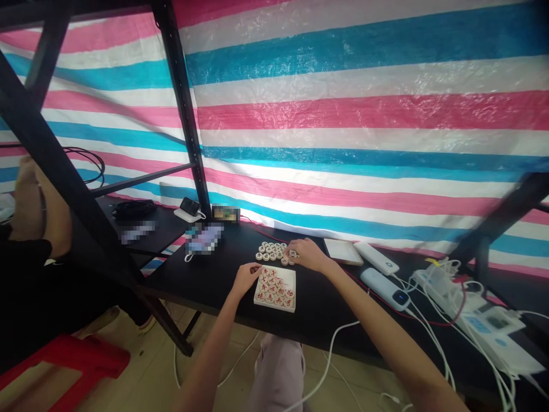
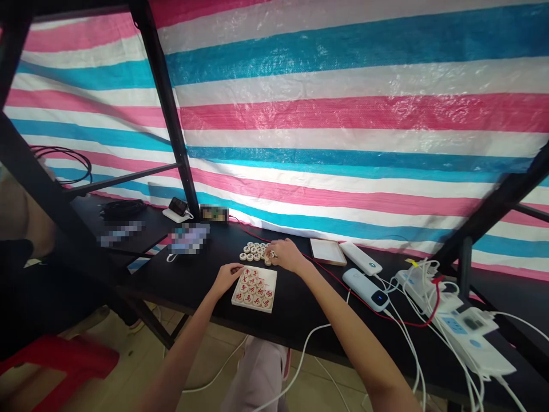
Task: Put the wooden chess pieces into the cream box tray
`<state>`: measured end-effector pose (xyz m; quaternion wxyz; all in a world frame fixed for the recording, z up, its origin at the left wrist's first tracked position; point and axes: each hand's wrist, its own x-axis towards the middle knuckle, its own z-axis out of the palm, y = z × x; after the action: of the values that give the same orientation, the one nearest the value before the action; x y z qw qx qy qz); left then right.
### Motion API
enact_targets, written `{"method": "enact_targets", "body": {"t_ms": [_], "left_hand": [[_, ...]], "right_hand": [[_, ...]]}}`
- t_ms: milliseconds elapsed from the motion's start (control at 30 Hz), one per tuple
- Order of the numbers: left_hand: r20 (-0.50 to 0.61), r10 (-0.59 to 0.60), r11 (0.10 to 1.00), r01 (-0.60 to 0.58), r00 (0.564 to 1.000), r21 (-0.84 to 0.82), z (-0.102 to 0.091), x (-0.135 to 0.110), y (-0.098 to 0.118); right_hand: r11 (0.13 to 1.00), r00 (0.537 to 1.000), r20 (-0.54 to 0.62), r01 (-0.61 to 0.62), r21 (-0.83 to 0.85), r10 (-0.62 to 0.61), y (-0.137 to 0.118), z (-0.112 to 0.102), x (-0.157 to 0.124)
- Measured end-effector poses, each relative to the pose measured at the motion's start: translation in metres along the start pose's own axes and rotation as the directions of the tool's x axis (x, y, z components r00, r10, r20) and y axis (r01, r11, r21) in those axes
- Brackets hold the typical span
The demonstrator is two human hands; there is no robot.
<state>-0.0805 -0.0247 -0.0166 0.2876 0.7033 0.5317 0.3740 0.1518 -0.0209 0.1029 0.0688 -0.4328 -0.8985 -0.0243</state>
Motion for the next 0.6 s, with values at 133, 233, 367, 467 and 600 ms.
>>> {"method": "enact_targets", "body": {"t_ms": [133, 233, 367, 467, 600], "left_hand": [[-0.005, -0.003, 1.000, 0.003, 1.000, -0.006, 0.000, 0.000, -0.001], [-0.014, -0.009, 1.000, 0.009, 1.000, -0.010, 0.001, 0.000, -0.001], [-0.018, -0.016, 1.000, 0.016, 1.000, -0.010, 0.002, -0.001, -0.002], [-0.021, -0.017, 1.000, 0.017, 1.000, -0.007, 0.002, -0.001, -0.002], [-0.013, -0.020, 1.000, 0.020, 1.000, -0.015, 0.002, 0.000, -0.002]], "right_hand": [[0.999, 0.997, 0.069, 0.040, -0.027, -0.038, -0.002, 0.012, 0.025], [0.997, 0.989, 0.132, 0.075, -0.025, -0.071, -0.007, 0.034, 0.037], [0.994, 0.989, 0.124, 0.087, -0.072, -0.078, -0.009, 0.051, 0.039], [0.989, 0.991, 0.117, 0.076, -0.125, -0.062, -0.006, 0.053, 0.038], [0.993, 0.998, 0.057, 0.023, -0.118, -0.017, -0.008, 0.044, 0.033]]}}
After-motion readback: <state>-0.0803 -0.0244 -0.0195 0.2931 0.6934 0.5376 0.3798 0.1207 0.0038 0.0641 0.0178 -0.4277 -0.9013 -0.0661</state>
